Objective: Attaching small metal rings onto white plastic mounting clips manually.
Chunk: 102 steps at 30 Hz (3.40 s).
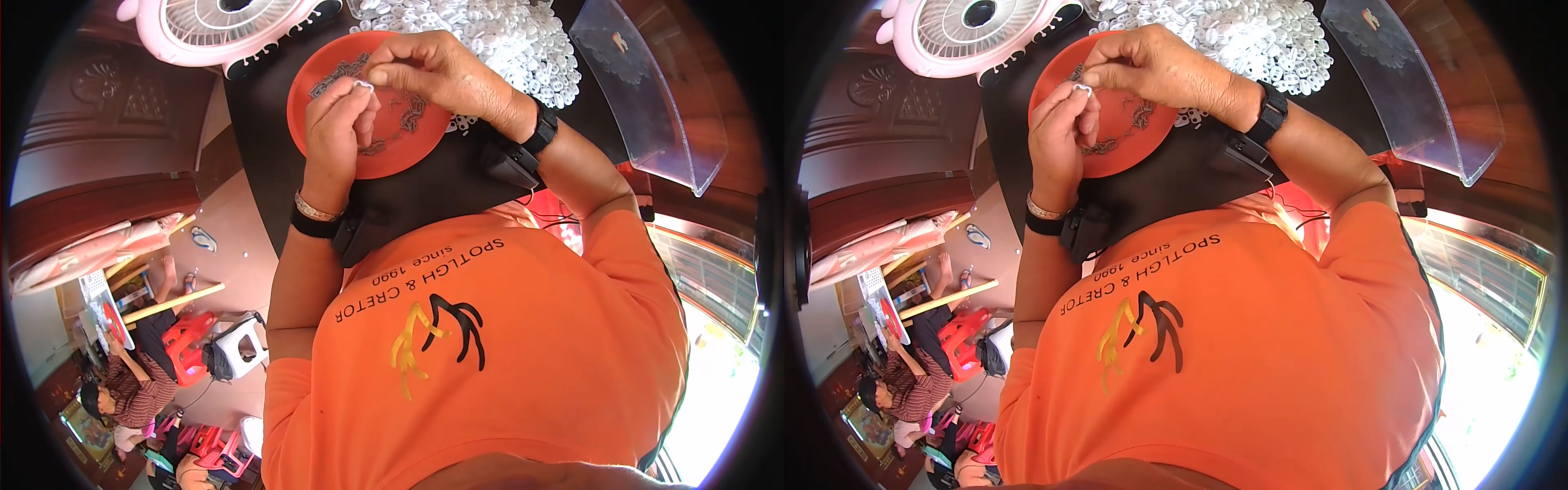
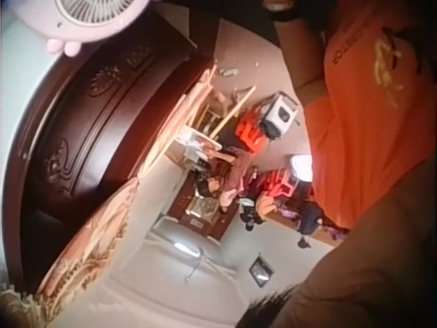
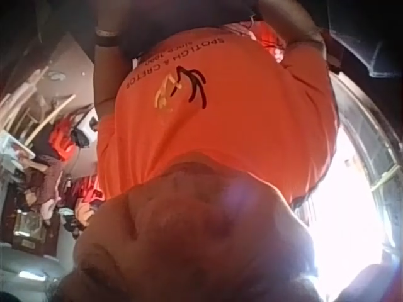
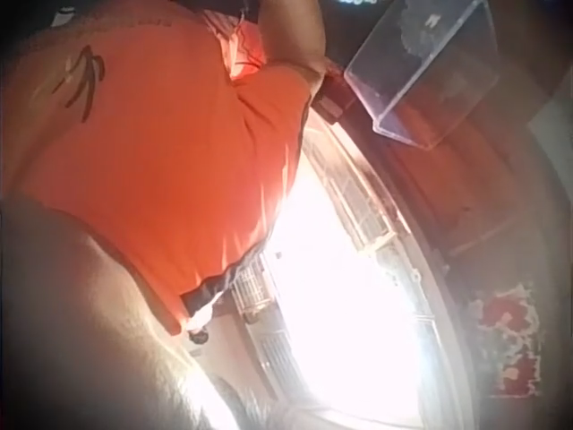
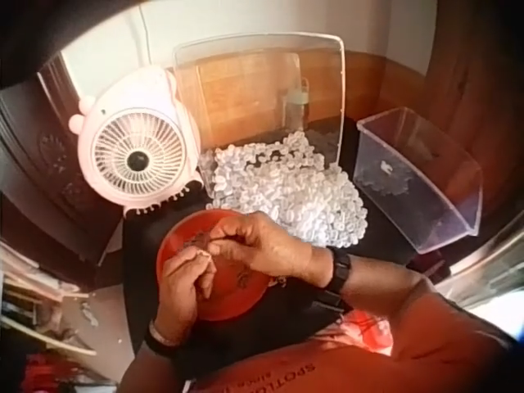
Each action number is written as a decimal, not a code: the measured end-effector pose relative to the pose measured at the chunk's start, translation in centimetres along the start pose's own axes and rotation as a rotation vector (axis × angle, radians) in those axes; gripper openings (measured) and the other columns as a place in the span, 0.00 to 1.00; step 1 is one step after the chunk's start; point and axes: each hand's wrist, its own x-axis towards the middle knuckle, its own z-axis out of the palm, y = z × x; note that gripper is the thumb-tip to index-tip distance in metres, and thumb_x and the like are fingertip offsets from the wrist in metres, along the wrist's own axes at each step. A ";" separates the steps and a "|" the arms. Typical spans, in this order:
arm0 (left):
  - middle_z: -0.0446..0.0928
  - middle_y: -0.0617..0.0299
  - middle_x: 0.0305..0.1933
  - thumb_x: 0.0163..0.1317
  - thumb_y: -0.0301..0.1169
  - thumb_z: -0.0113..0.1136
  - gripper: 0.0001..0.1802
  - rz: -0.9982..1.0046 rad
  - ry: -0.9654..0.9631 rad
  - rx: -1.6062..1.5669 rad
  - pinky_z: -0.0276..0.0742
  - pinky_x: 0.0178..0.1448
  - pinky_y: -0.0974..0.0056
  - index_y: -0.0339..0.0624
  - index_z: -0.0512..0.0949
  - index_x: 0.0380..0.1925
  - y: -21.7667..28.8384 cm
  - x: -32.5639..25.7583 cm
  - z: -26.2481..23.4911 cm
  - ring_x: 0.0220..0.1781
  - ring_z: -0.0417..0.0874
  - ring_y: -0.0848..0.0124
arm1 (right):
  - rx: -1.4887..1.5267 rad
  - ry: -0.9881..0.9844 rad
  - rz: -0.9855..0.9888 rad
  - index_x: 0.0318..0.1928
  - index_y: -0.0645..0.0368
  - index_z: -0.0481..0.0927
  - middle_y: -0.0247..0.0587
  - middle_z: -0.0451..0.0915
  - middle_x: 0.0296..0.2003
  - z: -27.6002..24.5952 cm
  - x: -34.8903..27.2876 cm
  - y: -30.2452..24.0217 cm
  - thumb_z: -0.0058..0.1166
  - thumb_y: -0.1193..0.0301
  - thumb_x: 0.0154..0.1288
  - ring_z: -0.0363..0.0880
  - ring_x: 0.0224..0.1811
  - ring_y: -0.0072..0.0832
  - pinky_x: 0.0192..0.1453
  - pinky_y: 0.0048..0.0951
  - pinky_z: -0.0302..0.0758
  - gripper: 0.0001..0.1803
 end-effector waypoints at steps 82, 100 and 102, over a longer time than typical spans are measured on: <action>0.71 0.67 0.21 0.65 0.35 0.47 0.13 0.036 0.104 -0.062 0.61 0.25 0.74 0.38 0.76 0.28 -0.4 -0.3 0.5 0.20 0.70 0.78 | 0.277 0.148 0.161 0.42 0.61 0.81 0.32 0.81 0.31 0.1 0.4 0.4 0.53 0.72 0.64 0.78 0.31 0.14 0.35 0.16 0.75 0.09; 0.67 0.68 0.18 0.63 0.33 0.46 0.13 0.043 0.039 -0.074 0.60 0.24 0.74 0.41 0.70 0.21 0.0 -0.3 0.3 0.18 0.66 0.79 | 0.147 -0.035 0.099 0.43 0.63 0.79 0.29 0.79 0.33 -0.2 0.0 -0.7 0.53 0.71 0.68 0.75 0.37 0.16 0.44 0.21 0.74 0.08; 0.67 0.67 0.19 0.63 0.32 0.47 0.13 0.055 0.026 -0.097 0.60 0.24 0.73 0.40 0.69 0.20 -0.1 -0.3 0.4 0.18 0.65 0.79 | 0.133 -0.014 0.054 0.41 0.62 0.80 0.29 0.78 0.31 0.1 0.0 -0.3 0.55 0.69 0.67 0.74 0.34 0.15 0.40 0.20 0.73 0.09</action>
